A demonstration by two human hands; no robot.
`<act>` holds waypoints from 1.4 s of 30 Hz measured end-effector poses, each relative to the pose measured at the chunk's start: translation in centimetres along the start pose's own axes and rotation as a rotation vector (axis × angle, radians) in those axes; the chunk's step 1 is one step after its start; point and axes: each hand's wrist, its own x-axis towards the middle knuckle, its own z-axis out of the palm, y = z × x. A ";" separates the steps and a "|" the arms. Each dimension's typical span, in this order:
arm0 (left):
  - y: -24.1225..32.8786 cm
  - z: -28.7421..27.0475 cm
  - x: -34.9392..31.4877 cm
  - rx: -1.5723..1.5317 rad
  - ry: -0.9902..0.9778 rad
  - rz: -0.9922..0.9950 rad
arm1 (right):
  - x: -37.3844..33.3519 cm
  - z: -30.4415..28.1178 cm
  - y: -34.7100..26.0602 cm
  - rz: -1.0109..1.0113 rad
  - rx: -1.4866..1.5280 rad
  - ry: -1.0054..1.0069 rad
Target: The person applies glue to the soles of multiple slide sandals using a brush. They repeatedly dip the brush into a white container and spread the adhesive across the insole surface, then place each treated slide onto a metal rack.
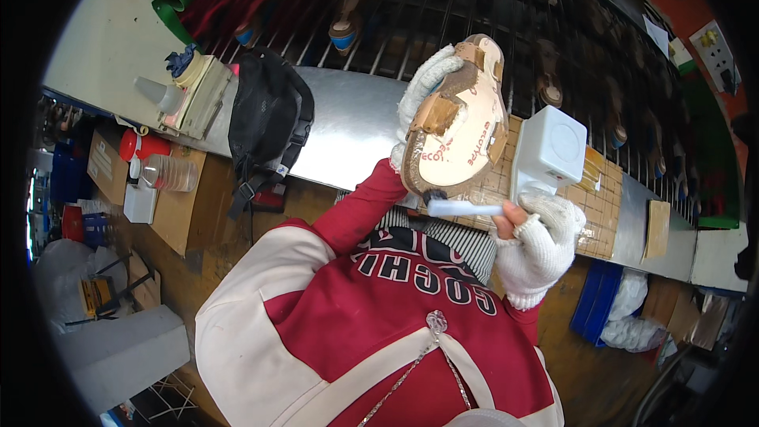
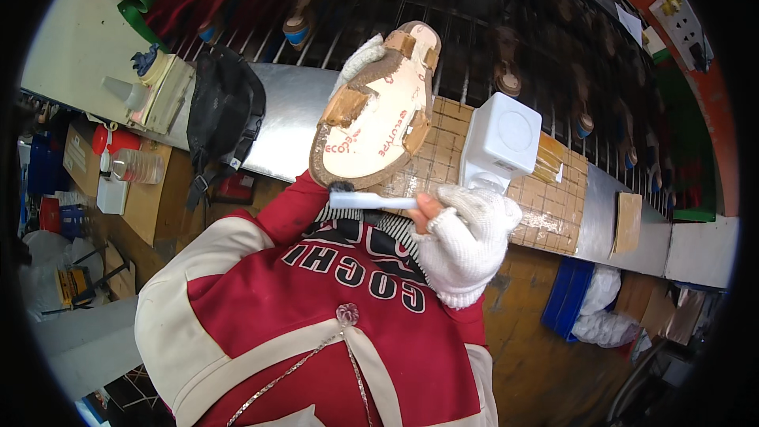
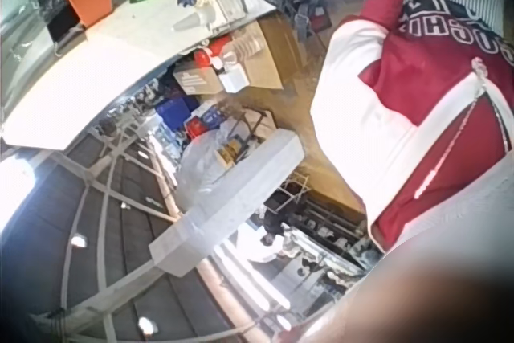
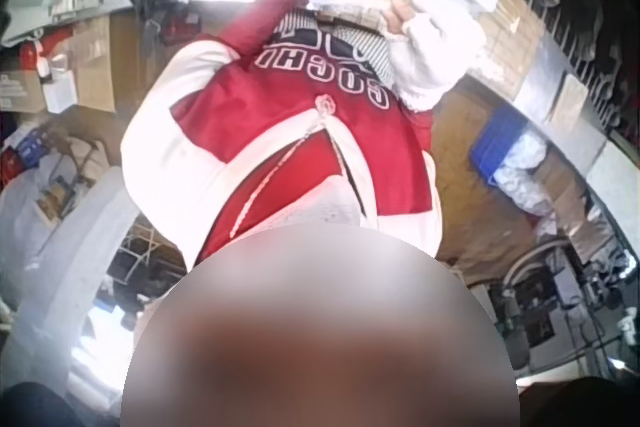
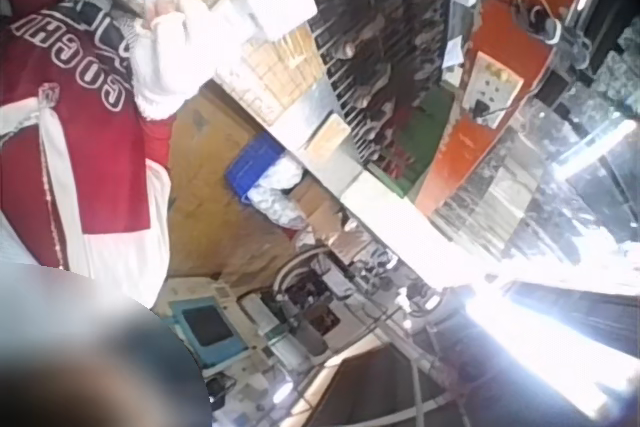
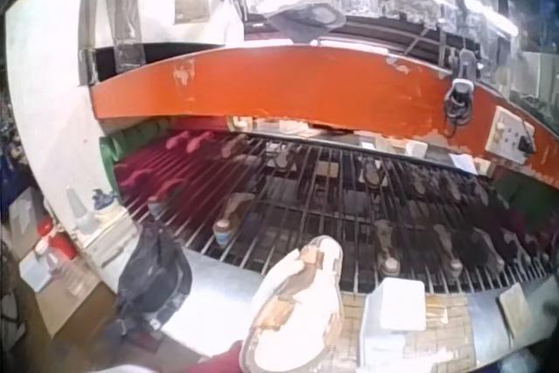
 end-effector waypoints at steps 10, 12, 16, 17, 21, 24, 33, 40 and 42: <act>2.2 0.6 -0.6 -0.167 -0.107 -0.169 | -1.7 0.5 0.2 -0.040 -0.018 0.096; 2.9 0.9 -1.0 -0.363 -0.080 -0.294 | -1.5 0.7 0.4 0.000 0.012 0.179; 3.3 1.1 -0.8 -0.446 -0.051 -0.319 | -1.3 0.9 0.4 0.034 -0.183 0.170; 3.2 1.0 -0.7 -0.470 -0.038 -0.345 | -1.3 1.0 0.2 0.016 -0.131 0.147; 2.7 0.5 -0.6 -0.653 -0.103 -0.379 | -1.7 0.9 -0.4 0.023 0.008 0.086; 2.3 0.6 -1.2 -0.584 -0.065 -0.434 | -1.7 1.7 0.3 0.139 -0.007 0.160; 1.6 0.7 -1.7 -0.538 -0.009 -0.445 | -2.4 2.2 0.4 0.143 0.062 0.133; 1.4 -0.3 -2.0 -0.789 -0.197 -0.425 | -5.2 0.9 1.7 0.351 0.194 0.042; 2.0 -0.4 -1.9 -0.412 -0.203 -0.346 | -6.6 -0.4 2.9 0.548 0.209 0.044</act>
